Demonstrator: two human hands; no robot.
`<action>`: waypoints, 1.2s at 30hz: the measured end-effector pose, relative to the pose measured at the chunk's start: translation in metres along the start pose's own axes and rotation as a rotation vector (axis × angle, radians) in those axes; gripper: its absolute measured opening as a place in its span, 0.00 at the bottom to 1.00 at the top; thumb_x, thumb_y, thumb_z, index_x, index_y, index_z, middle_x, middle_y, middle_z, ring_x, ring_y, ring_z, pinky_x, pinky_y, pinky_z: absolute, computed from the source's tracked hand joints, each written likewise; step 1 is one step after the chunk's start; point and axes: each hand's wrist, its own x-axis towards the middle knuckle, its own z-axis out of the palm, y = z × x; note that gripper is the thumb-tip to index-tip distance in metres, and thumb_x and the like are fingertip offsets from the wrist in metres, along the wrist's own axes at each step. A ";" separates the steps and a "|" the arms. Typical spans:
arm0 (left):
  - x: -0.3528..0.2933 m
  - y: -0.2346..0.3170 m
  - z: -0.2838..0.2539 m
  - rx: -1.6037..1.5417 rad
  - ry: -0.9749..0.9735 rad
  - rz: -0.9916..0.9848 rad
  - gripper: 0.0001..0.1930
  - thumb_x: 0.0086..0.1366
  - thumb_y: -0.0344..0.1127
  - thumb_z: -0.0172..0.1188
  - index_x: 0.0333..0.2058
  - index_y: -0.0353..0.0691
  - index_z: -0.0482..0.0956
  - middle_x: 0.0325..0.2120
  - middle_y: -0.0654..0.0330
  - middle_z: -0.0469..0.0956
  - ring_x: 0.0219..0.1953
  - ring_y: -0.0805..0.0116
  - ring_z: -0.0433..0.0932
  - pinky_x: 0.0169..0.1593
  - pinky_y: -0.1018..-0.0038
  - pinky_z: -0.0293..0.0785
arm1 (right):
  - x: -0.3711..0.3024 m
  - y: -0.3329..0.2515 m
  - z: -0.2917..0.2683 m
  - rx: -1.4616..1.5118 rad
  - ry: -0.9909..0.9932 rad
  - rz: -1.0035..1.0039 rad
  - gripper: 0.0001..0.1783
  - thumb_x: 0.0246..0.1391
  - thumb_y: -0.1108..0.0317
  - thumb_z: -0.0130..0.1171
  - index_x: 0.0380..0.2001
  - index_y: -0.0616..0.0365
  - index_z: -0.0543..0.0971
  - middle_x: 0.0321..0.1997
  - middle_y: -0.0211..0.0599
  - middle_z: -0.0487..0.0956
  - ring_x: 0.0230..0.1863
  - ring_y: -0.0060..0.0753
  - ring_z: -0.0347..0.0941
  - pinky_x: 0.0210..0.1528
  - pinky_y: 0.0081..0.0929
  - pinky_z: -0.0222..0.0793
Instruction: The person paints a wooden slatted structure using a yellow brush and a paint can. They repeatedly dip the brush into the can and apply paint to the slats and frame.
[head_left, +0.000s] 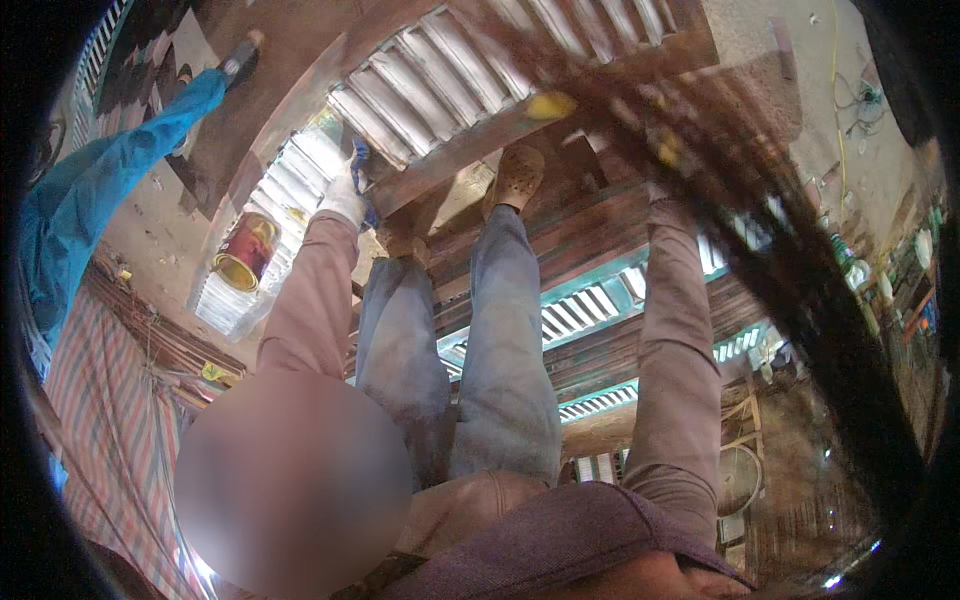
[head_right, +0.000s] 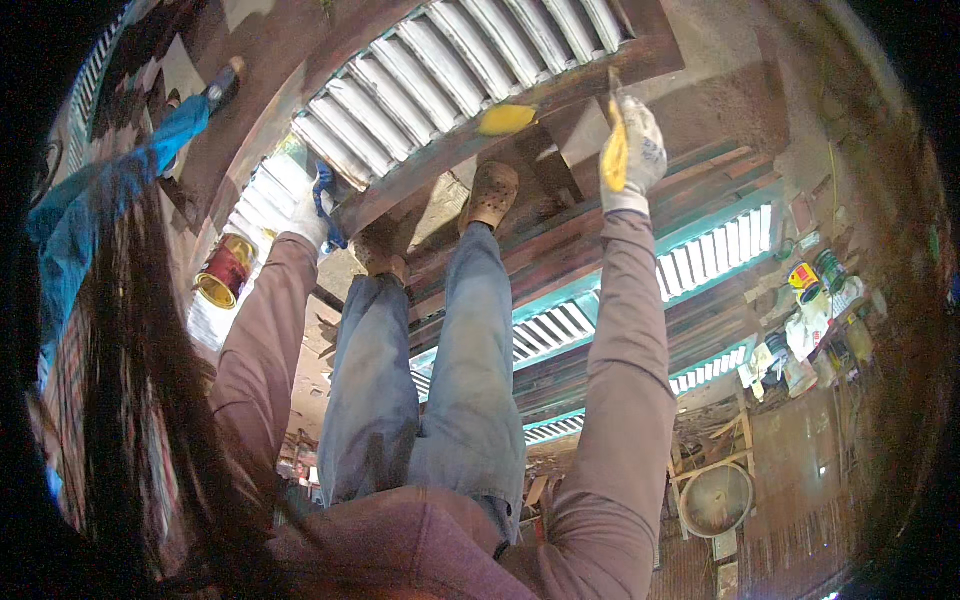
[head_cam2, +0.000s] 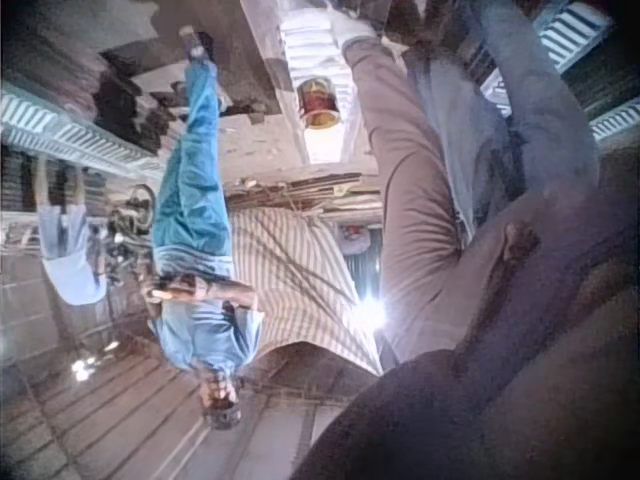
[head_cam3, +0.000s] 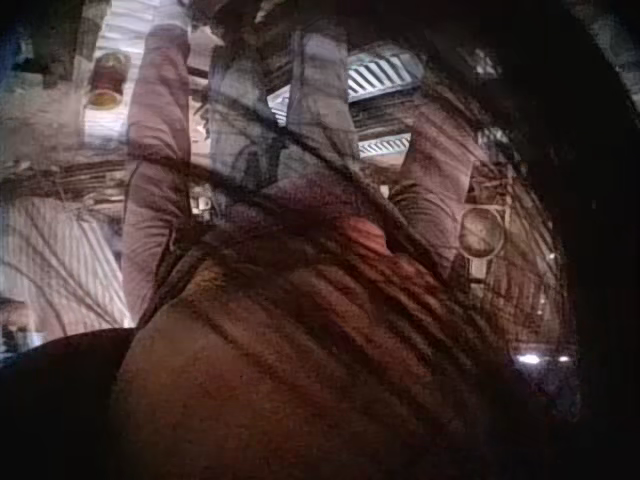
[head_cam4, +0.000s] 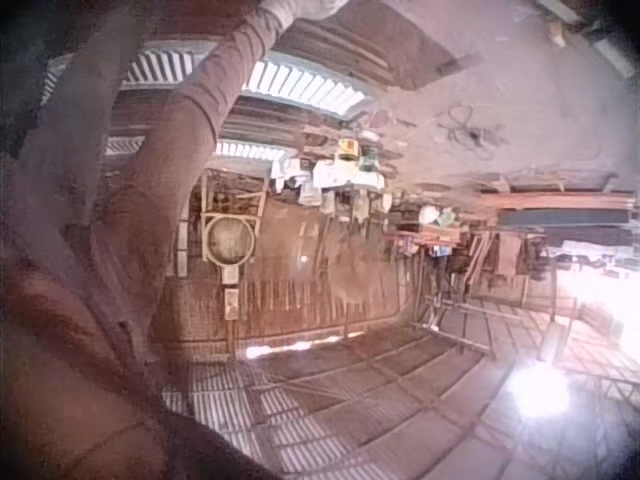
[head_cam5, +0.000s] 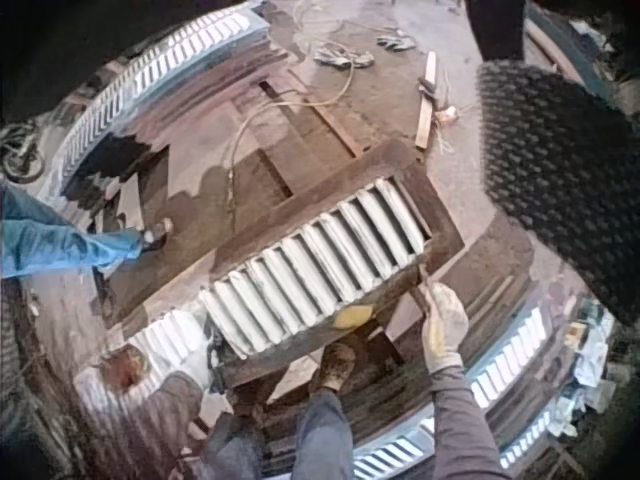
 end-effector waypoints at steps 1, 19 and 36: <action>-0.004 0.012 0.010 -0.081 -0.020 0.013 0.21 0.67 0.45 0.55 0.54 0.41 0.71 0.42 0.53 0.76 0.44 0.61 0.73 0.51 0.68 0.69 | -0.011 -0.002 0.002 -0.038 -0.010 -0.015 0.16 0.53 0.64 0.59 0.46 0.46 0.81 0.48 0.32 0.81 0.46 0.37 0.78 0.49 0.31 0.74; -0.040 0.064 0.010 -0.422 -0.016 0.012 0.25 0.60 0.67 0.55 0.21 0.51 0.70 0.15 0.68 0.63 0.18 0.70 0.62 0.23 0.68 0.59 | -0.149 -0.175 0.034 -0.136 -0.212 -0.119 0.16 0.50 0.65 0.58 0.45 0.40 0.80 0.45 0.27 0.79 0.42 0.33 0.77 0.43 0.31 0.74; -0.033 0.055 0.014 -0.314 -0.163 -0.116 0.33 0.66 0.66 0.45 0.52 0.42 0.73 0.41 0.58 0.73 0.37 0.64 0.66 0.42 0.64 0.68 | -0.127 -0.130 0.028 -0.154 -0.150 -0.142 0.17 0.49 0.65 0.58 0.45 0.41 0.81 0.44 0.27 0.81 0.42 0.31 0.79 0.44 0.27 0.75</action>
